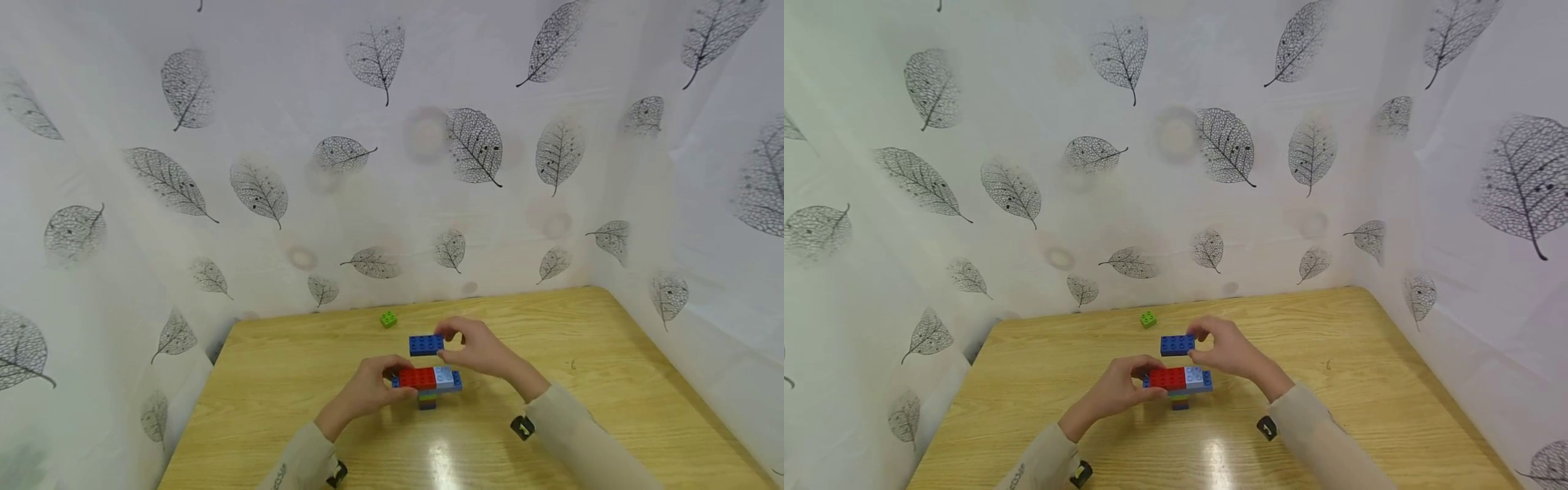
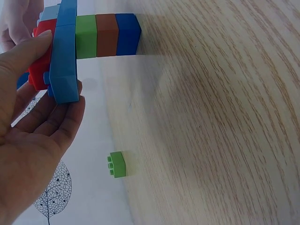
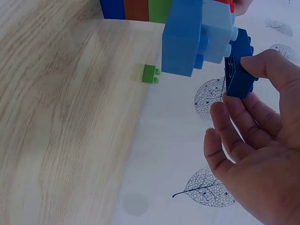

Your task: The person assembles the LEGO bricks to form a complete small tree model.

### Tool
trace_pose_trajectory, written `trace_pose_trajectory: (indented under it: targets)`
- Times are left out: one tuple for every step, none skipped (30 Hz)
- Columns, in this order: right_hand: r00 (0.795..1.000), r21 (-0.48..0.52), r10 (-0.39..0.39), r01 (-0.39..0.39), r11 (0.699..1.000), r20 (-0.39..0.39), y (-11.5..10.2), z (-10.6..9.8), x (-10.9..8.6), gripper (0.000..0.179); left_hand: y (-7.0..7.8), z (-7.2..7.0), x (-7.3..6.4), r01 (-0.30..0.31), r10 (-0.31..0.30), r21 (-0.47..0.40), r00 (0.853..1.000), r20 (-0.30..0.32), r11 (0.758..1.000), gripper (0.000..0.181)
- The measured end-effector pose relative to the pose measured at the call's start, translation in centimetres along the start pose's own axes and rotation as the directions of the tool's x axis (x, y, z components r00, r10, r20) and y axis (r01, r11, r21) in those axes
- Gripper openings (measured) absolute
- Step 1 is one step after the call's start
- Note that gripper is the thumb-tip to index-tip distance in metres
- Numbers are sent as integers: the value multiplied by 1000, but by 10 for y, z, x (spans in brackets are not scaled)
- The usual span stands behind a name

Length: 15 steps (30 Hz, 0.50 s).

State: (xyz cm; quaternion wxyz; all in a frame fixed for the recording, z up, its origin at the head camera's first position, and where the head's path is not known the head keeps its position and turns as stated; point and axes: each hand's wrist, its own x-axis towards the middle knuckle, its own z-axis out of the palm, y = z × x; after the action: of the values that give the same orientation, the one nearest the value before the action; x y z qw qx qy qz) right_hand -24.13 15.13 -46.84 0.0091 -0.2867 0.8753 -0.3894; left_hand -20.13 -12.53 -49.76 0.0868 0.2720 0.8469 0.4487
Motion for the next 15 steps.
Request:
trace_pose_trajectory:
  targets:
    - [1000, 6, -5, 5, 1000, 1, -2, -1, -2, 29, 0, 0, 0, 3, -3, 0, 1000, 0, 1000, 38]
    - [1000, 9, -8, 8, 1000, 2, -4, -1, -4, 29, 0, 0, 0, 5, -5, 2, 1000, -1, 1000, 38]
    - [1000, 14, -11, 11, 1000, 5, -5, -2, -6, 30, 0, 0, 0, 8, -8, 2, 1000, -1, 1000, 39]
    - [1000, 17, -13, 12, 1000, 6, -6, -2, -8, 30, 0, 0, 0, 10, -10, 1, 1000, 0, 1000, 39]
    - [1000, 18, -11, 11, 1000, 10, -7, -3, -10, 31, 0, 0, 0, 14, -14, 2, 1000, 1, 1000, 39]
    - [1000, 19, -11, 10, 1000, 12, -8, -3, -11, 31, 0, 0, 0, 17, -17, 4, 1000, 1, 1000, 39]
    - [1000, 20, -9, 8, 1000, 15, -8, -3, -13, 31, 0, 0, 0, 20, -20, 4, 1000, 2, 1000, 39]
    - [1000, 18, -9, 8, 1000, 18, -9, -3, -15, 31, 0, 0, 0, 21, -21, 4, 1000, 2, 1000, 39]
    - [1000, 18, -10, 10, 1000, 21, -9, -3, -17, 31, 0, 0, -1, 22, -22, 3, 1000, 3, 1000, 40]
    - [1000, 18, -9, 9, 1000, 25, -10, -2, -19, 31, 0, 0, -1, 21, -21, 3, 1000, 4, 1000, 40]
    - [1000, 21, -7, 7, 1000, 29, -11, -2, -21, 31, 0, 0, -1, 21, -21, 2, 1000, 5, 1000, 41]
    - [999, 23, -11, 10, 1000, 33, -11, -1, -23, 31, -1, 0, -1, 18, -18, 0, 1000, 5, 1000, 42]
    - [999, 23, -13, 12, 1000, 38, -12, -1, -24, 31, -1, 0, -1, 14, -14, -2, 1000, 4, 1000, 42]
    - [999, 20, -17, 16, 1000, 42, -12, 0, -26, 31, -1, 0, -2, 10, -10, 1, 1000, 3, 1000, 43]
    - [999, 19, -18, 17, 1000, 47, -12, 1, -27, 31, -1, 0, -2, 5, -5, 1, 1000, 2, 1000, 43]
